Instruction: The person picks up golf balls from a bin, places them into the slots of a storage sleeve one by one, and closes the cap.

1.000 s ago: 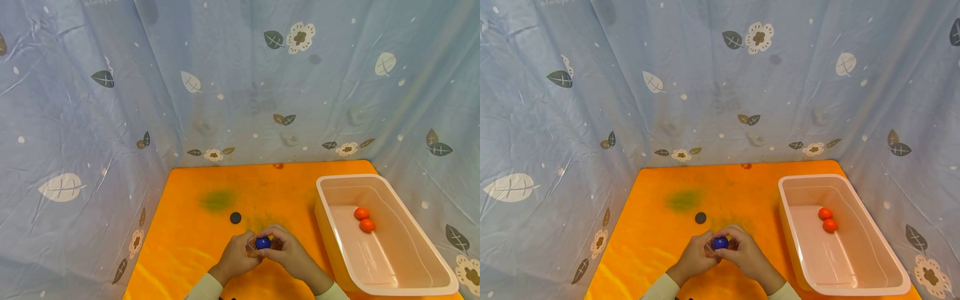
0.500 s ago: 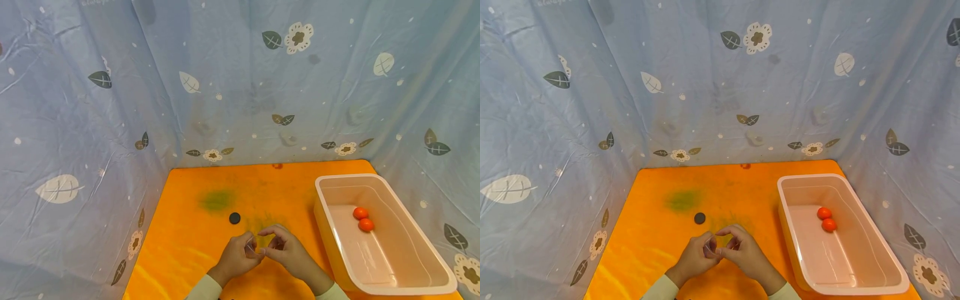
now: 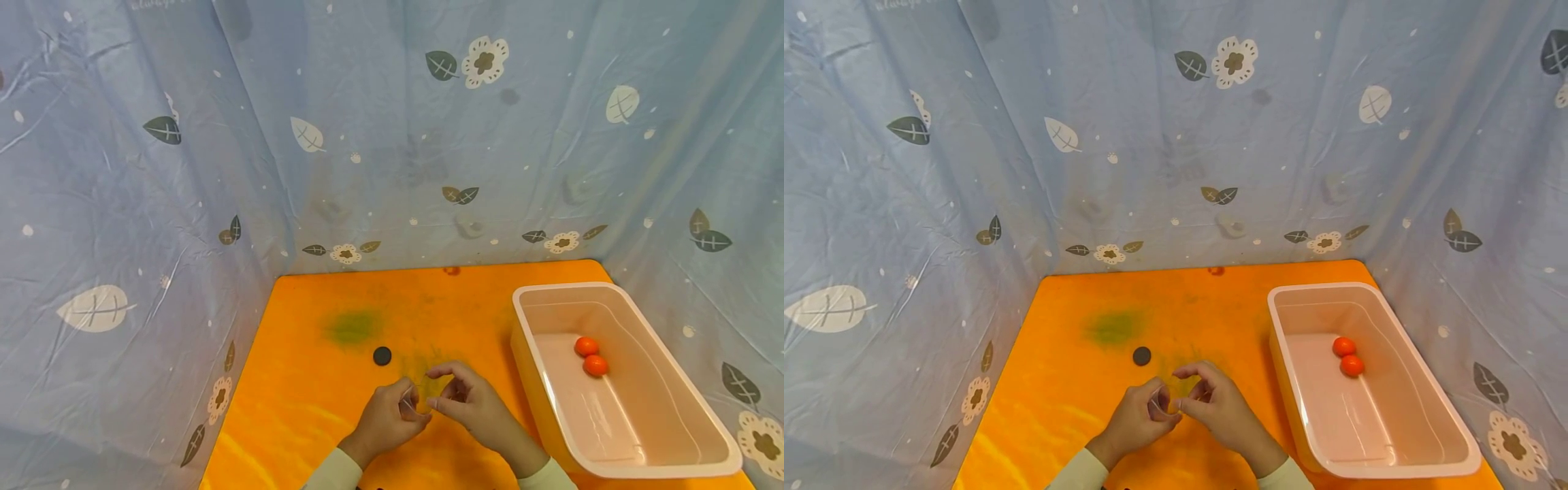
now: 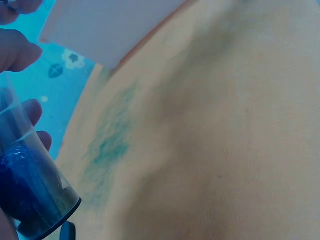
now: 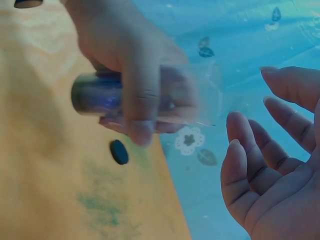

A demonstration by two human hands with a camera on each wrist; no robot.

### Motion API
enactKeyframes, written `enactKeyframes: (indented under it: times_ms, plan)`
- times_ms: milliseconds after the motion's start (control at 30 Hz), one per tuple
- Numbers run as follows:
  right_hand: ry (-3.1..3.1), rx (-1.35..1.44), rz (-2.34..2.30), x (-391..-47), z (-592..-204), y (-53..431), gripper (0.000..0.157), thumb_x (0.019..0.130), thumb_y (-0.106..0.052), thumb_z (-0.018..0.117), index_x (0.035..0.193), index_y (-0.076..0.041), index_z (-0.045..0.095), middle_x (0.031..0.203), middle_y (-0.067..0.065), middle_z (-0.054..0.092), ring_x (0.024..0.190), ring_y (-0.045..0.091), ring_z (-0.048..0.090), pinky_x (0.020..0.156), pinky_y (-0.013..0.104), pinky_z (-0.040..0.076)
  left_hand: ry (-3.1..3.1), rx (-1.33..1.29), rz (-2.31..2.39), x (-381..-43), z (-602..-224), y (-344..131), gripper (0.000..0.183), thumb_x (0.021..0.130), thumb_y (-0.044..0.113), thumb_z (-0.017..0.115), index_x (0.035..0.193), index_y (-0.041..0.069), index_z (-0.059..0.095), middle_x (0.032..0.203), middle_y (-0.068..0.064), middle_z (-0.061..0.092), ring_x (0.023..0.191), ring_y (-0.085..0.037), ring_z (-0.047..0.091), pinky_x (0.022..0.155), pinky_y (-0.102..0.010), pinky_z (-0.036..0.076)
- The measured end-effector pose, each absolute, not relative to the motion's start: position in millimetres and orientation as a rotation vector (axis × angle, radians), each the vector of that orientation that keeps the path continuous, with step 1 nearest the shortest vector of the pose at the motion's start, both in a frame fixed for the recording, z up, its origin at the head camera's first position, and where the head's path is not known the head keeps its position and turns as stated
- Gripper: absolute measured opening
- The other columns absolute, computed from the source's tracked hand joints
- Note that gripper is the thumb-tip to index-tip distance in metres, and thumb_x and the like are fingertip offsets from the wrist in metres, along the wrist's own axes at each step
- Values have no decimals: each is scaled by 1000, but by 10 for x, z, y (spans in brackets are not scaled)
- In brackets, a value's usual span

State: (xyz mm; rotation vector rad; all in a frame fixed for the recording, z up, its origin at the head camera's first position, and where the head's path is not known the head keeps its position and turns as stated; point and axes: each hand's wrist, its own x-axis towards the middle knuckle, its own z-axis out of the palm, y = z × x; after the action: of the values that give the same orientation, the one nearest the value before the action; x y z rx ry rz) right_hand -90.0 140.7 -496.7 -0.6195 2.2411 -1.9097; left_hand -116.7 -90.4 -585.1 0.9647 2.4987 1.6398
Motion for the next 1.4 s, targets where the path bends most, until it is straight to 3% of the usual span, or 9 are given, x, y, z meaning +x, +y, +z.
enactKeyframes:
  times_ms: [133,367,533,867,1133,1267,1400]
  plan:
    - [2272,-644,-1957,-938,-4898,1478,37,102,-7,78,136,-7,65,131,16,62,86,24,65,72,31,56,2486,954,1639,-1158,-5837,-902,29,91,3,88,97,7,60,84,8,69,70,3,69,65,-24,60]
    - [2315,-700,-2055,-1010,-4696,1659,37,101,4,75,135,-1,63,130,22,59,83,25,64,70,30,56,2459,891,1629,-1144,-5823,-897,28,94,9,88,97,5,60,85,10,70,71,2,72,66,-24,60]
    - [2335,-672,-2090,-1017,-4542,1789,39,102,6,72,138,0,60,133,26,56,85,25,64,74,29,57,2464,864,1615,-1131,-5818,-896,28,96,13,88,97,15,60,85,11,70,71,2,71,67,-24,59]
    - [2431,-527,-2189,-1041,-4401,2091,41,101,9,72,139,2,60,129,13,62,86,21,65,78,26,58,2451,837,1615,-1103,-5810,-900,28,97,16,87,97,20,59,85,13,70,73,0,72,71,-25,60]
    - [2626,-292,-2091,-1111,-4367,2520,48,106,-3,72,151,-7,54,135,15,56,94,19,69,81,24,57,2487,860,1596,-1112,-5795,-917,28,97,18,87,97,20,60,85,13,70,72,1,71,71,-25,59]
    - [2795,-115,-1966,-1197,-4413,2720,52,107,-14,74,153,-8,51,135,8,56,93,16,66,72,24,53,2504,887,1586,-1125,-5800,-927,28,97,17,87,97,21,59,85,13,71,72,2,70,71,-25,59]
    - [2843,66,-1899,-1319,-4449,2890,62,107,-25,75,159,-6,46,141,12,52,88,17,60,59,28,49,2497,906,1587,-1137,-5799,-928,28,97,16,87,98,21,59,85,13,71,71,2,70,71,-25,59]
